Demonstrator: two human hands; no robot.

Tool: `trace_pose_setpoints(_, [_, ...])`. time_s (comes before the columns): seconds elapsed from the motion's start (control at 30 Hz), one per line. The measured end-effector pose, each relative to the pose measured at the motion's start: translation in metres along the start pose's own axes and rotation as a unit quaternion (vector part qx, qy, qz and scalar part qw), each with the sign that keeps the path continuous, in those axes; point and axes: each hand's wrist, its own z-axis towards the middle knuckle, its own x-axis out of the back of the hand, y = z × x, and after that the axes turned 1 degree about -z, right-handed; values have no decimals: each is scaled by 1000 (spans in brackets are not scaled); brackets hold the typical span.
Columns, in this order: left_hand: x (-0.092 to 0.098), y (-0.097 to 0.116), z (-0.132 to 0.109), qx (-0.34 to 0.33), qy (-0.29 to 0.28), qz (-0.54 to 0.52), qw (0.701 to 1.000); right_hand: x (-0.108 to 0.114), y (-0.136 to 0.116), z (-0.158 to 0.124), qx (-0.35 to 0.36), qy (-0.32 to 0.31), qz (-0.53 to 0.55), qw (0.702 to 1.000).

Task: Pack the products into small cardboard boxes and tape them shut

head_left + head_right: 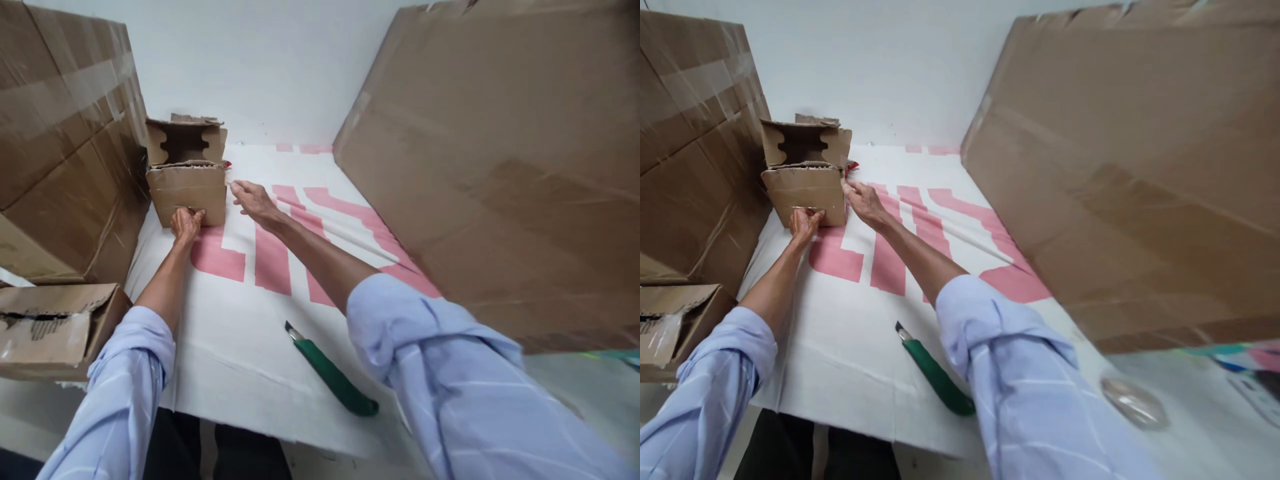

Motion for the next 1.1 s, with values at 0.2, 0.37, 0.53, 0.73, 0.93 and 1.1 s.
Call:
trace_pose_setpoints(0.2, [-1, -3, -3, -30, -42, -49, 997, 14, -25, -58, 30, -39, -47, 998])
trace_pose_setpoints(0.37, [7, 4, -38, -64, -63, -96, 991, 35, -59, -135, 35, -23, -45, 998])
trace_pose_setpoints(0.53, [21, 30, -92, -58, -74, -121, 988, 57, -75, -218, 34, 42, -111, 992])
trace_pose_setpoints(0.73, [69, 32, -207, -118, -111, -155, 975, 55, -35, -322, -28, 63, -333, 940])
trace_pose_setpoints(0.93, [135, -19, -334, -150, -112, -126, 974, 27, 16, -386, -85, 36, -488, 868])
trace_pose_setpoints(1.1, [194, -44, -381, -231, 18, -48, 972, 19, 35, -378, -57, 76, -504, 859])
